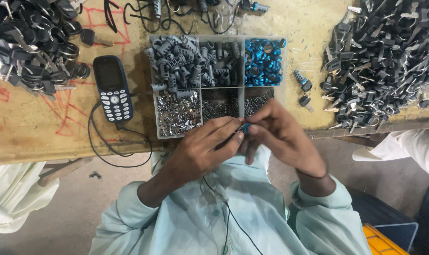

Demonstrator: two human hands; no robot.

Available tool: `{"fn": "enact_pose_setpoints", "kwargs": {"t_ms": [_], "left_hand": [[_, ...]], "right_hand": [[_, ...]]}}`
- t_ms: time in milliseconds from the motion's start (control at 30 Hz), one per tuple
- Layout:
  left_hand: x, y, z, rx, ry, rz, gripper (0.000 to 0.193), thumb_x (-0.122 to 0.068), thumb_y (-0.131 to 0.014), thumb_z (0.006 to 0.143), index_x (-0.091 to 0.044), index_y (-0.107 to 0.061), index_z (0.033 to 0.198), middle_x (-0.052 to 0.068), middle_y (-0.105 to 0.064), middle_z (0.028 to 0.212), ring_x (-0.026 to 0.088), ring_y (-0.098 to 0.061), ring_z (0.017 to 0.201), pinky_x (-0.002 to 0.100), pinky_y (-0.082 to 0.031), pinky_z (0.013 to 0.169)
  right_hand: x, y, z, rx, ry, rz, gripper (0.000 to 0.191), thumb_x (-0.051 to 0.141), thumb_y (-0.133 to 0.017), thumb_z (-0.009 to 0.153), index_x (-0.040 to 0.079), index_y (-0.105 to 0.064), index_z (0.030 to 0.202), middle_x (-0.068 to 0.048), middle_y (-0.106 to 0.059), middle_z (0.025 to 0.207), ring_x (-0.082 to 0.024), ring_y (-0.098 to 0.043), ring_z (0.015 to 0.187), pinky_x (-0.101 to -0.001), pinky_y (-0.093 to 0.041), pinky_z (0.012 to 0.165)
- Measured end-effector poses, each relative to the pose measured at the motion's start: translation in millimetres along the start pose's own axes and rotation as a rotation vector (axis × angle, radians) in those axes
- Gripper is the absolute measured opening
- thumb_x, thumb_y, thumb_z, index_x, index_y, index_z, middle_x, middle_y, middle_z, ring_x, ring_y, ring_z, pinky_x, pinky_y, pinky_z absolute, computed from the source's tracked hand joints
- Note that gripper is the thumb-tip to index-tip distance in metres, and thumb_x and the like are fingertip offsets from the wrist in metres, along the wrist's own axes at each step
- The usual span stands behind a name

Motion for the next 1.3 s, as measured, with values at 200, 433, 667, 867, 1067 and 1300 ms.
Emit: {"fn": "enact_pose_setpoints", "kwargs": {"t_ms": [200, 433, 667, 867, 1067, 1300], "left_hand": [[6, 0, -7, 0.076, 0.006, -0.083, 0.027, -0.001, -0.071, 0.089, 0.004, -0.062, 0.114, 0.022, -0.063, 0.133, 0.038, -0.066, 0.122, 0.042, -0.06, 0.095], [3, -4, -6, -0.173, 0.238, -0.122, 0.048, 0.004, -0.08, 0.084, -0.004, -0.066, 0.13, 0.009, -0.074, 0.12, 0.026, -0.069, 0.098, 0.037, -0.059, 0.084], [-2, -1, 2, -0.251, 0.187, -0.128, 0.038, 0.003, -0.084, 0.087, -0.002, -0.067, 0.12, 0.008, -0.073, 0.115, 0.026, -0.068, 0.097, 0.037, -0.057, 0.085], [7, 6, 7, -0.267, 0.169, -0.182, 0.036, 0.004, -0.08, 0.09, -0.003, -0.065, 0.121, 0.009, -0.071, 0.119, 0.029, -0.07, 0.106, 0.038, -0.059, 0.093], [6, -9, 7, -0.219, 0.199, -0.314, 0.037, 0.009, -0.077, 0.093, -0.001, -0.062, 0.126, 0.011, -0.07, 0.117, 0.027, -0.072, 0.105, 0.036, -0.061, 0.09], [-4, -11, 7, -0.18, 0.201, -0.183, 0.04, 0.013, -0.074, 0.085, 0.003, -0.063, 0.122, 0.015, -0.07, 0.114, 0.03, -0.071, 0.102, 0.039, -0.059, 0.087]], "right_hand": [[-25, 4, 7, 0.119, -0.079, -0.01, 0.017, 0.002, -0.052, 0.107, 0.002, -0.037, 0.115, -0.014, -0.064, 0.092, -0.022, -0.073, 0.08, -0.033, -0.061, 0.065], [-34, -6, -1, 0.015, -0.003, 0.108, 0.029, 0.004, -0.054, 0.108, 0.008, -0.031, 0.125, -0.01, -0.05, 0.114, -0.012, -0.053, 0.081, -0.0268, -0.048, 0.064], [23, 47, -39, -0.373, 0.149, -0.752, 0.055, -0.014, -0.045, 0.08, 0.003, -0.057, 0.131, -0.008, -0.064, 0.108, -0.015, -0.064, 0.094, -0.0311, -0.054, 0.082], [17, 116, -46, -0.719, 0.102, -1.423, 0.029, 0.004, -0.078, 0.094, -0.005, -0.06, 0.116, -0.017, -0.064, 0.104, -0.024, -0.065, 0.084, -0.037, -0.052, 0.072], [21, 118, -61, -0.74, 0.257, -0.34, 0.026, 0.004, -0.067, 0.103, 0.0, -0.056, 0.126, -0.008, -0.064, 0.096, -0.011, -0.062, 0.072, -0.0237, -0.052, 0.063], [8, 5, -55, -0.69, 0.78, -0.651, 0.043, 0.0, -0.076, 0.098, 0.001, -0.048, 0.13, -0.013, -0.058, 0.109, -0.018, -0.065, 0.086, -0.0296, -0.054, 0.069]]}}
Point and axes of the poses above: each hand's wrist, its own z-axis towards the middle knuckle, its own y-axis out of the back of the hand, x = y × z, the point moved 8 cm from there along z, towards the middle knuckle
